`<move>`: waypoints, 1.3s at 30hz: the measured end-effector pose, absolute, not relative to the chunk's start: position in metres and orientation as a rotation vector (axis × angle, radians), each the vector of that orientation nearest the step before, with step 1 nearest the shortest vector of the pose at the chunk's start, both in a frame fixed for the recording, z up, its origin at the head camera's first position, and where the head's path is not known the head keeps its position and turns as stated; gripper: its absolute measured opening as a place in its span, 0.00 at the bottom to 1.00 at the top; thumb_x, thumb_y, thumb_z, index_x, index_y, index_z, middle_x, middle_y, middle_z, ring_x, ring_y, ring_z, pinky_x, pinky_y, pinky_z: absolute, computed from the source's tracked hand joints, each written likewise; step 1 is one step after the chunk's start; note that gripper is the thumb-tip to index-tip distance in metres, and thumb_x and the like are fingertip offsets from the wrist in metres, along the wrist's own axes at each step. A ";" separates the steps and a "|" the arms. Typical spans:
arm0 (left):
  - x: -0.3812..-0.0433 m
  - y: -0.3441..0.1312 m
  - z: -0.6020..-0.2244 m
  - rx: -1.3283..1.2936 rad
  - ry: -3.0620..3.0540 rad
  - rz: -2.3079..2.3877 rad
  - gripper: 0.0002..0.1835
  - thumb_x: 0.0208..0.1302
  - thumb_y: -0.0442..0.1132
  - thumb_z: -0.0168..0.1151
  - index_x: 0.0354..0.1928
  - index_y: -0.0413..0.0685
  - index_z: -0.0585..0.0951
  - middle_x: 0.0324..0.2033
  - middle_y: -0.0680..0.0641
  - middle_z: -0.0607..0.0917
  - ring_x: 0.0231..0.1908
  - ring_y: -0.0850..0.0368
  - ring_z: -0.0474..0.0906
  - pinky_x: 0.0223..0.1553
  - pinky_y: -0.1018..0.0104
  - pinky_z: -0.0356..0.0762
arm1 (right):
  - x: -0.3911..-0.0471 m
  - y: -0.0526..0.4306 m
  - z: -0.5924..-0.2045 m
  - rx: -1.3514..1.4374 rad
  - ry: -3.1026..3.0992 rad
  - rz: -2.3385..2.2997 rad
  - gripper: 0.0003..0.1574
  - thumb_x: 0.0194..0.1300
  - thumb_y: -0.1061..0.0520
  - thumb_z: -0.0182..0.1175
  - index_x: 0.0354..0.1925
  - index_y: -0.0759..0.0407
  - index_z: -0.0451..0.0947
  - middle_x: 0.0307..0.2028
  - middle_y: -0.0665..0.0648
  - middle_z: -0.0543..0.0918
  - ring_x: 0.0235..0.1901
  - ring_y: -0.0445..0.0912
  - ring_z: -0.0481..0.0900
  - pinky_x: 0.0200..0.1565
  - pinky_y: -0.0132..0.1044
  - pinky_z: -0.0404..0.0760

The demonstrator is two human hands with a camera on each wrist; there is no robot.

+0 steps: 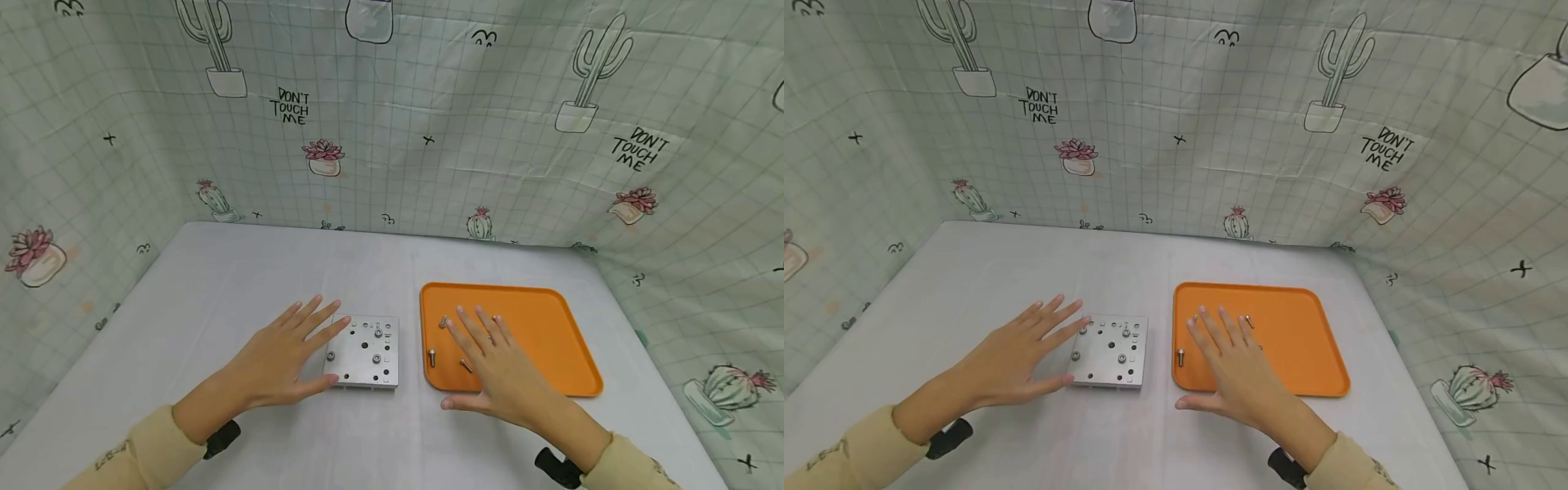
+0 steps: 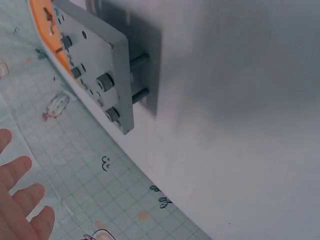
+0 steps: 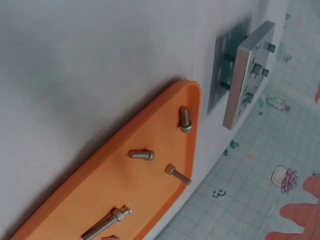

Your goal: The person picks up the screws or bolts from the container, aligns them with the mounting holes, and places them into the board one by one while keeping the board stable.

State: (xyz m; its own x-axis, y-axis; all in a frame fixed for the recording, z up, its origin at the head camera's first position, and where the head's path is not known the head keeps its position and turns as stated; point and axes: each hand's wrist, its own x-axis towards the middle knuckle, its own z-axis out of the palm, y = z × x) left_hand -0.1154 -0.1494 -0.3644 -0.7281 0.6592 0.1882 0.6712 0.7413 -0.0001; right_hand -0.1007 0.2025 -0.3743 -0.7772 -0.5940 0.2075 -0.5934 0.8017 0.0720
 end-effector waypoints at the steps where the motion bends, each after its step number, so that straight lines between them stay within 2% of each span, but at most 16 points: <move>1: -0.116 -0.150 -0.364 -1.066 -2.777 -0.109 0.41 0.60 0.67 0.49 0.71 0.58 0.56 0.72 0.50 0.54 0.71 0.47 0.49 0.70 0.50 0.51 | -0.100 0.203 -0.374 0.924 -2.772 -0.004 0.68 0.47 0.16 0.47 0.73 0.52 0.42 0.73 0.59 0.46 0.70 0.62 0.47 0.66 0.60 0.55; 8: -0.116 -0.154 -0.365 -1.029 -2.807 -0.204 0.41 0.59 0.65 0.53 0.71 0.58 0.57 0.71 0.51 0.58 0.70 0.46 0.53 0.67 0.50 0.61 | -0.102 0.205 -0.373 0.925 -2.805 0.016 0.68 0.47 0.17 0.49 0.72 0.55 0.46 0.73 0.59 0.47 0.70 0.62 0.47 0.67 0.59 0.54; 15: -0.117 -0.161 -0.371 -0.934 -2.898 -0.414 0.41 0.57 0.63 0.58 0.71 0.61 0.57 0.69 0.54 0.61 0.68 0.49 0.60 0.55 0.48 0.74 | -0.108 0.207 -0.371 0.946 -2.744 0.064 0.69 0.45 0.17 0.51 0.71 0.58 0.49 0.70 0.62 0.55 0.66 0.64 0.58 0.65 0.59 0.61; 18: -0.119 -0.162 -0.376 -0.899 -2.917 -0.553 0.41 0.56 0.60 0.61 0.70 0.59 0.59 0.68 0.52 0.63 0.66 0.49 0.63 0.54 0.47 0.75 | -0.111 0.207 -0.371 0.941 -2.743 0.124 0.69 0.44 0.17 0.52 0.71 0.58 0.49 0.69 0.62 0.57 0.65 0.63 0.60 0.63 0.59 0.63; 25: -0.124 -0.162 -0.394 -0.777 -2.961 -0.785 0.38 0.57 0.55 0.62 0.68 0.52 0.63 0.65 0.46 0.68 0.64 0.46 0.65 0.60 0.45 0.68 | -0.119 0.211 -0.368 0.911 -2.787 0.246 0.67 0.45 0.22 0.58 0.70 0.59 0.52 0.67 0.62 0.62 0.63 0.60 0.64 0.60 0.59 0.68; 34: -0.128 -0.160 -0.414 -0.716 -3.034 -0.979 0.35 0.57 0.53 0.63 0.66 0.50 0.66 0.62 0.45 0.72 0.63 0.45 0.66 0.62 0.46 0.66 | -0.130 0.216 -0.366 0.785 -2.901 0.417 0.62 0.46 0.30 0.66 0.69 0.60 0.54 0.64 0.63 0.67 0.60 0.59 0.68 0.59 0.57 0.70; 39: -0.128 -0.158 -0.425 -0.730 -3.026 -1.014 0.34 0.58 0.54 0.63 0.64 0.50 0.68 0.62 0.47 0.73 0.63 0.46 0.67 0.62 0.49 0.66 | -0.136 0.218 -0.366 0.666 -2.972 0.532 0.59 0.49 0.33 0.66 0.69 0.59 0.55 0.63 0.61 0.68 0.59 0.57 0.68 0.55 0.55 0.74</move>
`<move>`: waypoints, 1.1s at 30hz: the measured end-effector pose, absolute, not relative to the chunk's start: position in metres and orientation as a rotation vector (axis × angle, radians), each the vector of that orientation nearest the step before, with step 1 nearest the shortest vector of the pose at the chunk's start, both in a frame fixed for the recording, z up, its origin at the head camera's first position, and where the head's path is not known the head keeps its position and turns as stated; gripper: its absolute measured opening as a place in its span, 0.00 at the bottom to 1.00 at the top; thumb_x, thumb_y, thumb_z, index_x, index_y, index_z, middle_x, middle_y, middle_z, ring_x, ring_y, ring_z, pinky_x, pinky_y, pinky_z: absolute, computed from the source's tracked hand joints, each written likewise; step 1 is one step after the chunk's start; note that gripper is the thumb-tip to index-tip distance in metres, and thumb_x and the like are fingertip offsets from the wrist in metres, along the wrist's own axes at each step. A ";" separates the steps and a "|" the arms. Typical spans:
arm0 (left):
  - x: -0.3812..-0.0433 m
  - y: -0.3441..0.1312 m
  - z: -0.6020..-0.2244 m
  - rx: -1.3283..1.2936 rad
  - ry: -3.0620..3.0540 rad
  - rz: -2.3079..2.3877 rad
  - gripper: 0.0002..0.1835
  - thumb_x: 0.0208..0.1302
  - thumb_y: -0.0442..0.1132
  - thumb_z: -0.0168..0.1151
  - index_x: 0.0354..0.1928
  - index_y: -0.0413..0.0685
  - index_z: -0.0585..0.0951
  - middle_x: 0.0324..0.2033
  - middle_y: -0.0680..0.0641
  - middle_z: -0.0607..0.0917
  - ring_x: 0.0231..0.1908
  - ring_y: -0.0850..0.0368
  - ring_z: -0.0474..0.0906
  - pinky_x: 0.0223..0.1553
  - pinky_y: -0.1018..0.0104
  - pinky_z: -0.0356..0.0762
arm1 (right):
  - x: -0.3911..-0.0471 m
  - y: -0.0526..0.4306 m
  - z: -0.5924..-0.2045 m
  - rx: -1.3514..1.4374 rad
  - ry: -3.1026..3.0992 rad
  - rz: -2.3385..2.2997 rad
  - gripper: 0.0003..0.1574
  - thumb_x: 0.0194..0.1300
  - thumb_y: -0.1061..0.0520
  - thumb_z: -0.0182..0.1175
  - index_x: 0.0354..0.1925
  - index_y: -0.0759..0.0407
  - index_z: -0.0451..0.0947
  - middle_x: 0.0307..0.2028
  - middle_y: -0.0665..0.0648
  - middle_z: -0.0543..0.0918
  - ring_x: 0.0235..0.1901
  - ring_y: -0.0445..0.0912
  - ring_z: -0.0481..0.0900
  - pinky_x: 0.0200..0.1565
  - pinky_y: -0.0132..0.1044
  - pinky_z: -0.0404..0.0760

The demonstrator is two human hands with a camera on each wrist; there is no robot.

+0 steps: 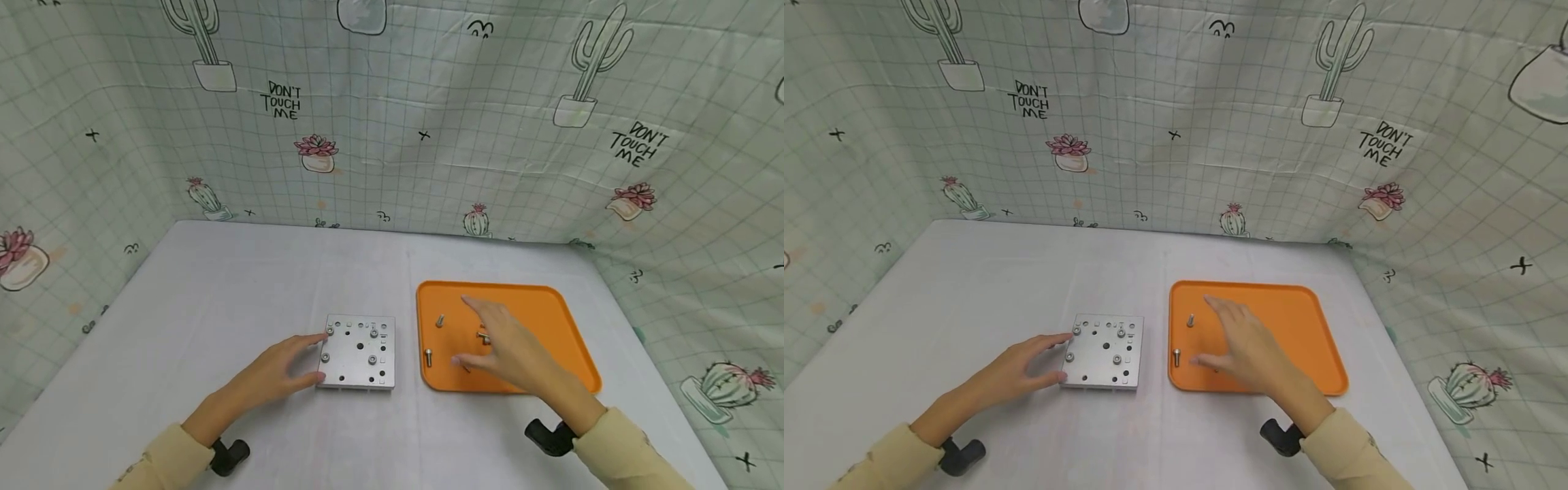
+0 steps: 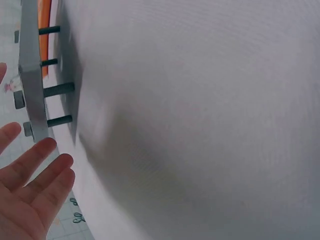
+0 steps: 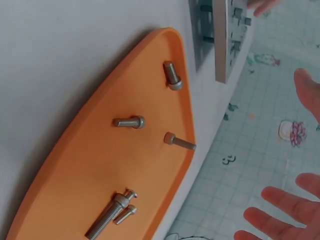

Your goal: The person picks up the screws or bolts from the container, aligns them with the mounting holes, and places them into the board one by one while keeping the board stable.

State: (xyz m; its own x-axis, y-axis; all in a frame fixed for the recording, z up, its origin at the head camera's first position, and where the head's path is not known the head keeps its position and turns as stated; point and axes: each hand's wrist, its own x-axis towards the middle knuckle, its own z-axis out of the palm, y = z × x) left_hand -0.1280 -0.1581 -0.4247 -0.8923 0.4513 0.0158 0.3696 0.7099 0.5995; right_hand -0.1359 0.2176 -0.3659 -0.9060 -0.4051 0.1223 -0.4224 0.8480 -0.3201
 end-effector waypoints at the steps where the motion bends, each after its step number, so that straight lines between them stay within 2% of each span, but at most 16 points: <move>1: -0.128 -0.158 -0.426 0.681 2.783 0.938 0.33 0.58 0.53 0.63 0.64 0.50 0.69 0.61 0.47 0.73 0.62 0.46 0.68 0.62 0.49 0.67 | -0.137 0.218 -0.366 0.638 -2.986 0.558 0.58 0.49 0.34 0.66 0.69 0.58 0.55 0.63 0.61 0.67 0.59 0.57 0.68 0.55 0.55 0.74; 5: -0.129 -0.156 -0.430 0.710 2.778 0.951 0.30 0.60 0.52 0.61 0.62 0.48 0.70 0.60 0.46 0.74 0.61 0.46 0.69 0.61 0.49 0.67 | -0.144 0.217 -0.368 0.540 -3.029 0.693 0.56 0.52 0.36 0.66 0.69 0.58 0.54 0.62 0.60 0.68 0.58 0.56 0.69 0.53 0.53 0.76; 11: -0.130 -0.155 -0.432 0.674 2.731 0.960 0.30 0.61 0.52 0.60 0.63 0.50 0.69 0.60 0.45 0.74 0.58 0.48 0.72 0.59 0.49 0.70 | -0.159 0.216 -0.371 0.396 -3.073 0.879 0.53 0.54 0.38 0.65 0.68 0.60 0.55 0.58 0.62 0.71 0.54 0.57 0.72 0.51 0.52 0.76; 18: -0.132 -0.154 -0.433 0.657 2.708 0.964 0.31 0.61 0.54 0.59 0.64 0.51 0.68 0.60 0.44 0.74 0.60 0.46 0.71 0.60 0.48 0.68 | -0.176 0.220 -0.374 0.287 -3.117 0.936 0.44 0.58 0.47 0.65 0.65 0.63 0.60 0.51 0.63 0.75 0.47 0.53 0.74 0.41 0.43 0.80; 22: -0.129 -0.155 -0.434 0.633 2.705 0.976 0.31 0.61 0.53 0.59 0.65 0.52 0.68 0.60 0.43 0.74 0.61 0.45 0.70 0.61 0.47 0.67 | -0.186 0.221 -0.378 0.307 -3.134 0.946 0.32 0.59 0.51 0.64 0.57 0.66 0.69 0.44 0.63 0.78 0.39 0.50 0.76 0.36 0.38 0.78; 25: -0.128 -0.156 -0.434 0.615 2.707 0.983 0.31 0.62 0.54 0.59 0.65 0.52 0.67 0.56 0.45 0.77 0.58 0.48 0.72 0.59 0.48 0.69 | -0.189 0.223 -0.380 0.313 -3.167 0.895 0.21 0.59 0.55 0.63 0.47 0.67 0.75 0.35 0.61 0.79 0.32 0.47 0.75 0.33 0.36 0.76; 28: -0.128 -0.156 -0.435 0.606 2.714 0.986 0.32 0.62 0.55 0.58 0.65 0.53 0.67 0.52 0.49 0.79 0.55 0.51 0.74 0.57 0.49 0.71 | -0.189 0.226 -0.384 0.293 -3.224 0.812 0.11 0.59 0.59 0.63 0.37 0.67 0.78 0.29 0.58 0.79 0.27 0.45 0.73 0.29 0.34 0.74; 33: -0.128 -0.156 -0.437 0.621 2.710 1.001 0.31 0.62 0.55 0.58 0.65 0.54 0.67 0.50 0.51 0.80 0.53 0.54 0.75 0.56 0.51 0.72 | -0.186 0.232 -0.393 0.212 -3.316 0.691 0.06 0.58 0.61 0.63 0.30 0.65 0.78 0.27 0.57 0.78 0.26 0.45 0.72 0.28 0.34 0.73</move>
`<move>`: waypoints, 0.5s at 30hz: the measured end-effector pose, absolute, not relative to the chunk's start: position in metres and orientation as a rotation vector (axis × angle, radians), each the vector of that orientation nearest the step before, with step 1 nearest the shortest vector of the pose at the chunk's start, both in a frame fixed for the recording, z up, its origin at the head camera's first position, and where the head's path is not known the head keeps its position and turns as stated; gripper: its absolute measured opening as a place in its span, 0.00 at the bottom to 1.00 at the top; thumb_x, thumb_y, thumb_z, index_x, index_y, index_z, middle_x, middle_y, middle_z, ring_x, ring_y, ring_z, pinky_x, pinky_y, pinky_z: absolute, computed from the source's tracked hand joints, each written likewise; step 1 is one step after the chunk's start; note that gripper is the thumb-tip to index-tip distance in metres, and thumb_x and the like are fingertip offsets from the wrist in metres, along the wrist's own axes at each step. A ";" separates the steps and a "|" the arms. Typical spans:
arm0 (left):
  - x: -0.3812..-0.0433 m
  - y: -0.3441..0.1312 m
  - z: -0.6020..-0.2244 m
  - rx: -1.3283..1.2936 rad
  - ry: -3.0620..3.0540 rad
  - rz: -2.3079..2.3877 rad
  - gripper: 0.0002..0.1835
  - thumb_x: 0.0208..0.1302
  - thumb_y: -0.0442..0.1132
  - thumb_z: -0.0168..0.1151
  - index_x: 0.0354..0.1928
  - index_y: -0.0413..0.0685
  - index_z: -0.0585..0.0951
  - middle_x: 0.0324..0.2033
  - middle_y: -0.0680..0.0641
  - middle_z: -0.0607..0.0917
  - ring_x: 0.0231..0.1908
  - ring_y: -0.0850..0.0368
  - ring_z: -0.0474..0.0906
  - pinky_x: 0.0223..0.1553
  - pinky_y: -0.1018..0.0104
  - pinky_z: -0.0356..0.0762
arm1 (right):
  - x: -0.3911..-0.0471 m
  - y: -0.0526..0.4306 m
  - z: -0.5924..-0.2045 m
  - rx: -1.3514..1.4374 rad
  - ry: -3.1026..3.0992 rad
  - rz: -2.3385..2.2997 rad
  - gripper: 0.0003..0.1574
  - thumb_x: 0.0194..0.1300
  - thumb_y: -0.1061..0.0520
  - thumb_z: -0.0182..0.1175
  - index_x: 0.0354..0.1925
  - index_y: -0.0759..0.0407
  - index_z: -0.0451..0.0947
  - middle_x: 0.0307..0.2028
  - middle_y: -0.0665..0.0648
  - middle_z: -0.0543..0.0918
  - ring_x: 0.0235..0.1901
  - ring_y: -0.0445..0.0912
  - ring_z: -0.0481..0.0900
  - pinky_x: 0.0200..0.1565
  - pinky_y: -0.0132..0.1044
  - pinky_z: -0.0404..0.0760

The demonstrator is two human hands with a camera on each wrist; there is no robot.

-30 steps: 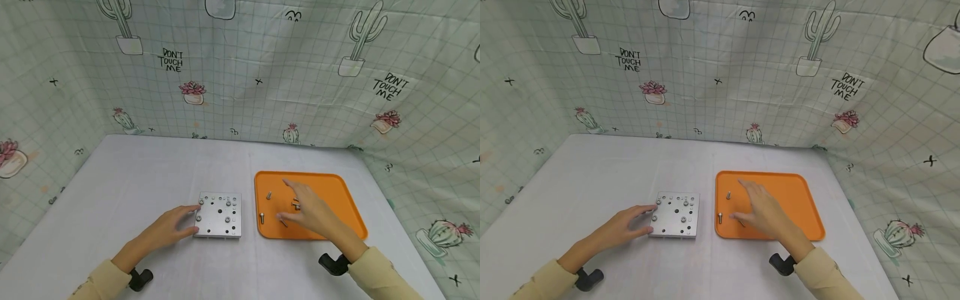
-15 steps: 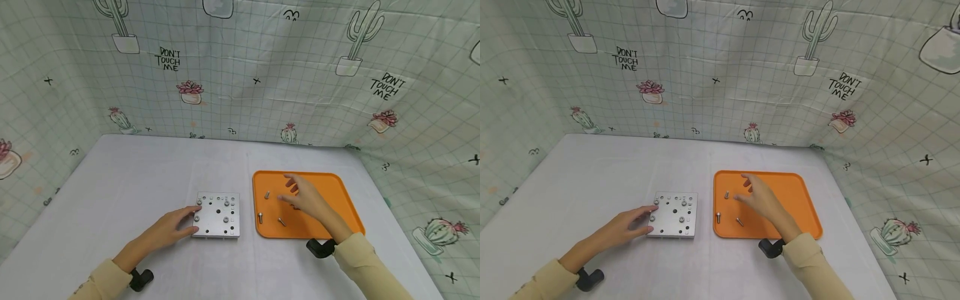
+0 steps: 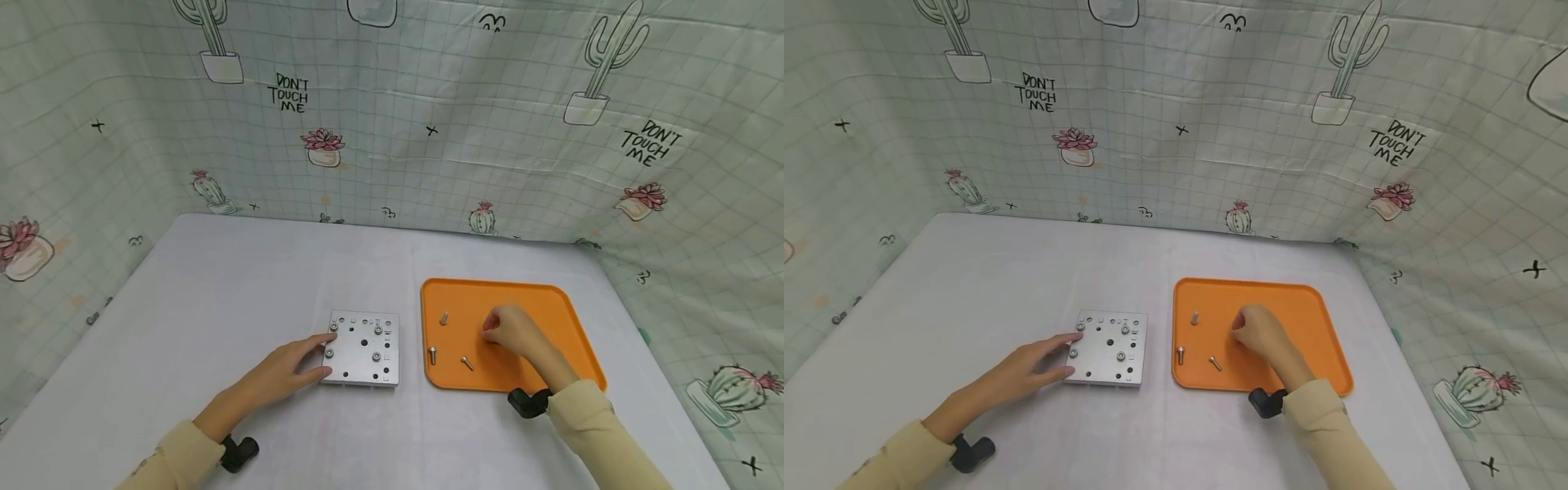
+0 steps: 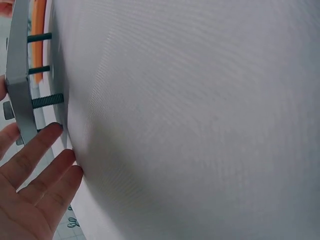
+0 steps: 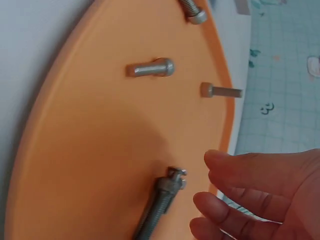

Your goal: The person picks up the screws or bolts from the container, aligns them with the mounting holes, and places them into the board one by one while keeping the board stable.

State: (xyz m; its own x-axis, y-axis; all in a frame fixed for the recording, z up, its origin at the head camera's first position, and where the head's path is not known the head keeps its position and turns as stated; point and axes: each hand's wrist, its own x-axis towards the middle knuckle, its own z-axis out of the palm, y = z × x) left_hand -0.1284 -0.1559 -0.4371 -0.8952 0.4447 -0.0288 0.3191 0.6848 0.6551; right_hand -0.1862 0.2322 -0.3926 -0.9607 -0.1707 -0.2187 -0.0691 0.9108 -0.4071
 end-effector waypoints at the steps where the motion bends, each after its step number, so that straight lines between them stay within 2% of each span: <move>1: -0.129 -0.156 -0.437 0.626 2.708 1.003 0.31 0.62 0.55 0.58 0.66 0.53 0.67 0.50 0.51 0.80 0.53 0.54 0.75 0.56 0.51 0.72 | -0.186 0.234 -0.394 -0.164 2.822 -0.565 0.07 0.57 0.60 0.64 0.30 0.64 0.78 0.28 0.56 0.78 0.26 0.45 0.72 0.28 0.34 0.73; 7: -0.129 -0.154 -0.438 0.635 2.697 1.007 0.31 0.63 0.54 0.58 0.66 0.52 0.66 0.52 0.49 0.79 0.55 0.52 0.74 0.57 0.50 0.71 | -0.186 0.240 -0.402 -0.104 2.833 -0.422 0.08 0.57 0.59 0.64 0.32 0.64 0.78 0.30 0.57 0.80 0.29 0.46 0.73 0.31 0.38 0.76; 15: -0.128 -0.155 -0.436 0.619 2.701 0.999 0.31 0.63 0.53 0.58 0.66 0.53 0.66 0.52 0.48 0.79 0.55 0.51 0.74 0.58 0.49 0.70 | -0.187 0.244 -0.408 -0.119 2.847 -0.387 0.09 0.56 0.57 0.65 0.29 0.61 0.77 0.28 0.55 0.78 0.28 0.46 0.71 0.29 0.35 0.72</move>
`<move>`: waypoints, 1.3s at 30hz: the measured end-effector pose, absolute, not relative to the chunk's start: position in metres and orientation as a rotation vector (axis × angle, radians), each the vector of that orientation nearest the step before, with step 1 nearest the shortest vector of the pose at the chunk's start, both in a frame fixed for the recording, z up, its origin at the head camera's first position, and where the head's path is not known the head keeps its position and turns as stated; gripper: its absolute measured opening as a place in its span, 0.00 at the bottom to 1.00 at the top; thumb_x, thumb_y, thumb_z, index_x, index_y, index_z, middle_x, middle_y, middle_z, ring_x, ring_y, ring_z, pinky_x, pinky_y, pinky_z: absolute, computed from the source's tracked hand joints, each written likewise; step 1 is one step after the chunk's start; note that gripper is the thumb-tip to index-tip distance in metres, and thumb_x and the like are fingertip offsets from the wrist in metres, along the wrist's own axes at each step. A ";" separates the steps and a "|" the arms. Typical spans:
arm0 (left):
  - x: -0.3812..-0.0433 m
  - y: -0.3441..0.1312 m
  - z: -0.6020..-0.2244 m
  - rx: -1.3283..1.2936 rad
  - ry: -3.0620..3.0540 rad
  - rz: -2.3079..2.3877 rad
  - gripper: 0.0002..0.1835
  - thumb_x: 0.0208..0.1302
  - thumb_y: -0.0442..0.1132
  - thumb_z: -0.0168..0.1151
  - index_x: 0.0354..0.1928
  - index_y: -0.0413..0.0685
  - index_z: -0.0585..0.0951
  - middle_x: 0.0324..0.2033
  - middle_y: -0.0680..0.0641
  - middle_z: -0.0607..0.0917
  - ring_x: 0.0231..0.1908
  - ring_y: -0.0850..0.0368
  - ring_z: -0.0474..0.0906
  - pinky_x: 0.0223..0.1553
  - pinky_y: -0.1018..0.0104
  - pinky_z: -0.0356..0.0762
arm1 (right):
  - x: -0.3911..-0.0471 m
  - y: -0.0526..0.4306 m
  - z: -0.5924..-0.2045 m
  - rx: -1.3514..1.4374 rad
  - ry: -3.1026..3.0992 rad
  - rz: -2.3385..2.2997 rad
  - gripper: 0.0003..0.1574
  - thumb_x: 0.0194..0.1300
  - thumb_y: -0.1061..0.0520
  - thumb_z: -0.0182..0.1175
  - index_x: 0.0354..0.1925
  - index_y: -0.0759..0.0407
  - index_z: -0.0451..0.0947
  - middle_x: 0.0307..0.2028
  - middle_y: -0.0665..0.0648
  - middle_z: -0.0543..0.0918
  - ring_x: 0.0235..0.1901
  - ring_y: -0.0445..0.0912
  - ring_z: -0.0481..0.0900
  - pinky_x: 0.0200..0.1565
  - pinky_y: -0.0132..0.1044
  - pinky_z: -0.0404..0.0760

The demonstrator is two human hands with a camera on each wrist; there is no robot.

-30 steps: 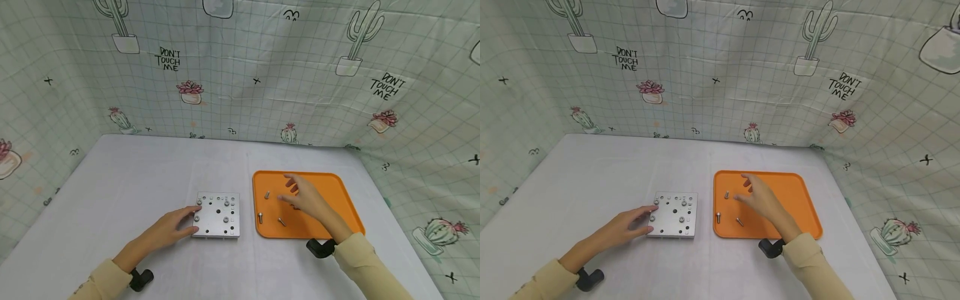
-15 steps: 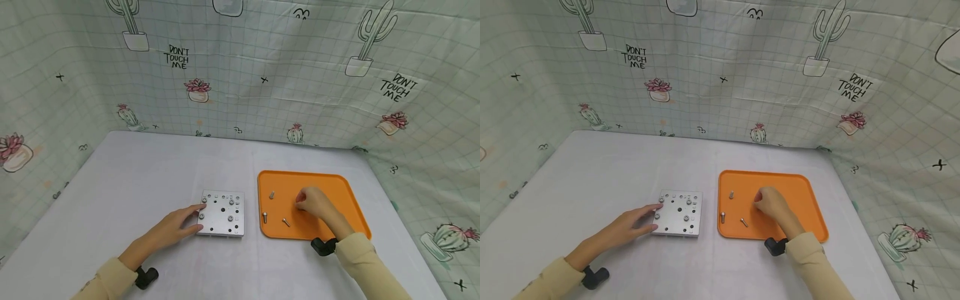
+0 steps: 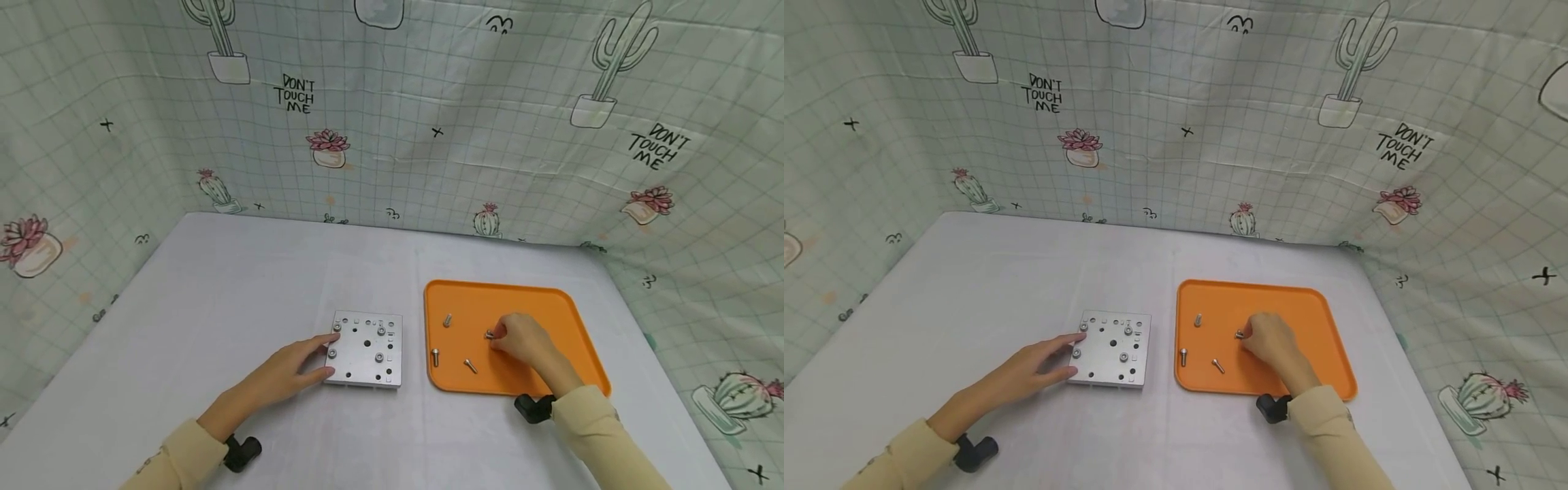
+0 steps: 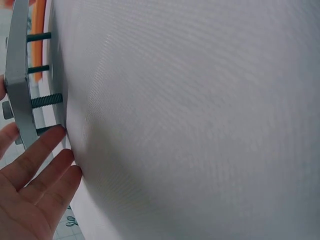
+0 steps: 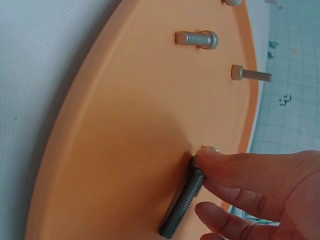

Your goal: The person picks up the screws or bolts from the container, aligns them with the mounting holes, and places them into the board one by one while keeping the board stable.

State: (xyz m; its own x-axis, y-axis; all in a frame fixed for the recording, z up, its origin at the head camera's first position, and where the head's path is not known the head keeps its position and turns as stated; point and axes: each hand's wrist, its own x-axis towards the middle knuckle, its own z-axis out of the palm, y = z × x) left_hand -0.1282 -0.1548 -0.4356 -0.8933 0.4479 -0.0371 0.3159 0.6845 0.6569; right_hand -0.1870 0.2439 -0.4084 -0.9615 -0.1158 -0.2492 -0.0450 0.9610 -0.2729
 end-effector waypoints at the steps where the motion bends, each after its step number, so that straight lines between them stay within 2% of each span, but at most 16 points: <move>1: -0.128 -0.155 -0.435 0.618 2.702 0.999 0.31 0.63 0.53 0.58 0.66 0.53 0.66 0.52 0.49 0.79 0.55 0.51 0.74 0.58 0.49 0.70 | -0.187 0.244 -0.409 -0.124 2.848 -0.384 0.09 0.55 0.57 0.66 0.29 0.61 0.77 0.27 0.54 0.78 0.27 0.45 0.71 0.29 0.35 0.72; 13: -0.129 -0.156 -0.436 0.606 2.705 1.009 0.32 0.62 0.55 0.58 0.66 0.54 0.66 0.54 0.48 0.78 0.56 0.50 0.73 0.59 0.47 0.69 | -0.184 0.245 -0.412 -0.214 2.911 -0.295 0.09 0.54 0.55 0.67 0.27 0.58 0.78 0.29 0.56 0.75 0.31 0.49 0.70 0.31 0.39 0.73; 21: -0.124 -0.156 -0.440 0.602 2.672 1.029 0.32 0.62 0.57 0.57 0.66 0.56 0.66 0.53 0.50 0.79 0.57 0.51 0.73 0.59 0.47 0.68 | -0.171 0.246 -0.406 -0.252 2.955 -0.412 0.09 0.54 0.55 0.65 0.25 0.58 0.77 0.27 0.55 0.72 0.28 0.46 0.67 0.25 0.34 0.68; 25: -0.124 -0.155 -0.440 0.599 2.675 1.047 0.32 0.62 0.57 0.57 0.66 0.57 0.66 0.51 0.51 0.79 0.56 0.51 0.73 0.58 0.47 0.69 | -0.165 0.245 -0.400 -0.251 2.980 -0.516 0.10 0.56 0.53 0.65 0.25 0.57 0.77 0.28 0.55 0.72 0.29 0.47 0.67 0.26 0.34 0.66; 28: -0.124 -0.155 -0.439 0.591 2.673 1.054 0.32 0.61 0.57 0.57 0.66 0.58 0.66 0.53 0.51 0.78 0.57 0.51 0.72 0.60 0.47 0.67 | -0.162 0.243 -0.395 -0.248 2.995 -0.574 0.10 0.57 0.52 0.64 0.26 0.57 0.77 0.30 0.55 0.73 0.30 0.47 0.67 0.28 0.34 0.66; 34: -0.125 -0.155 -0.438 0.600 2.673 1.068 0.31 0.62 0.56 0.57 0.66 0.57 0.66 0.63 0.49 0.71 0.64 0.48 0.65 0.64 0.48 0.63 | -0.158 0.229 -0.383 -0.286 3.016 -0.717 0.09 0.57 0.52 0.64 0.29 0.57 0.78 0.31 0.54 0.75 0.31 0.45 0.68 0.30 0.33 0.68; 39: -0.125 -0.158 -0.440 0.608 2.692 1.101 0.31 0.62 0.55 0.58 0.65 0.55 0.67 0.62 0.49 0.72 0.64 0.48 0.65 0.64 0.49 0.64 | -0.157 0.208 -0.370 -0.367 3.027 -0.818 0.09 0.58 0.53 0.64 0.30 0.56 0.78 0.32 0.54 0.77 0.33 0.46 0.71 0.33 0.35 0.70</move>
